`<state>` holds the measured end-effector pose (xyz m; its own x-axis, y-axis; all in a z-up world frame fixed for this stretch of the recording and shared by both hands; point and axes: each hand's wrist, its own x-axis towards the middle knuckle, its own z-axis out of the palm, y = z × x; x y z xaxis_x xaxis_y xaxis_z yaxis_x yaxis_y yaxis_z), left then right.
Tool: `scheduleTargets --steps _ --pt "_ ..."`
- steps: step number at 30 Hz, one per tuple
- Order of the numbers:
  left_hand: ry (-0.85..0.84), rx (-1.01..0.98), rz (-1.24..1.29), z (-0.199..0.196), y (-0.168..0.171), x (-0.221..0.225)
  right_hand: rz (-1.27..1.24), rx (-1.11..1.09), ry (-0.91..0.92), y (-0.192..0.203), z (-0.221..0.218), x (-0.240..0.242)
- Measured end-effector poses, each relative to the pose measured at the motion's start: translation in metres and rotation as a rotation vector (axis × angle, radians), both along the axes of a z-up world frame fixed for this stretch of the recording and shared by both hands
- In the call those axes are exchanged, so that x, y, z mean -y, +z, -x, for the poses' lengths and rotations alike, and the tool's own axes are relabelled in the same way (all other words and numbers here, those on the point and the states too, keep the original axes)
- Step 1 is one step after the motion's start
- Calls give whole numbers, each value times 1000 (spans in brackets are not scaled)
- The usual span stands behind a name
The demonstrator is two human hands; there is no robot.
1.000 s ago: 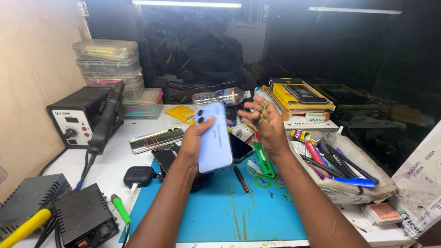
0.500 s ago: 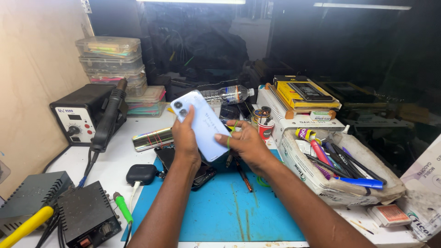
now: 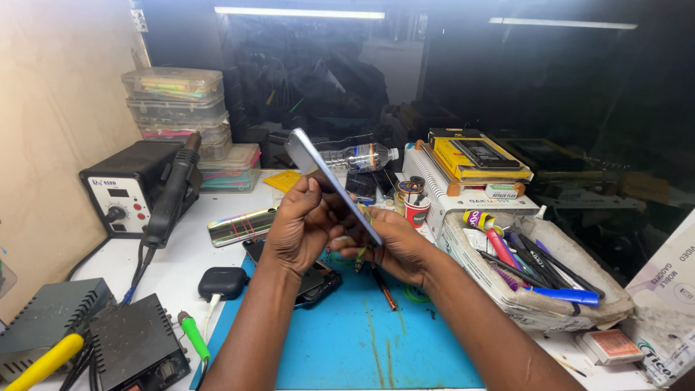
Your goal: The person applies adhesive to a phone component, handles multiple mobile devices and screens, and installs a battery into a phone chassis using a screwdriver.
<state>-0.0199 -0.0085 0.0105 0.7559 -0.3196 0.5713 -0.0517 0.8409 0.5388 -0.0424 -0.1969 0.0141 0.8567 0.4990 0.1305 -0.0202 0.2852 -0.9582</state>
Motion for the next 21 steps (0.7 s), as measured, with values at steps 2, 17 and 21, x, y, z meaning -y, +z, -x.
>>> scheduleTargets --steps 2,17,21 --pt "161 -84 -11 -3 4 1 61 9 -227 2 -7 2" --pt "1240 396 -654 34 17 33 39 846 -550 12 -15 41" --pt "1188 478 -703 45 22 40 13 819 -494 15 -11 41"
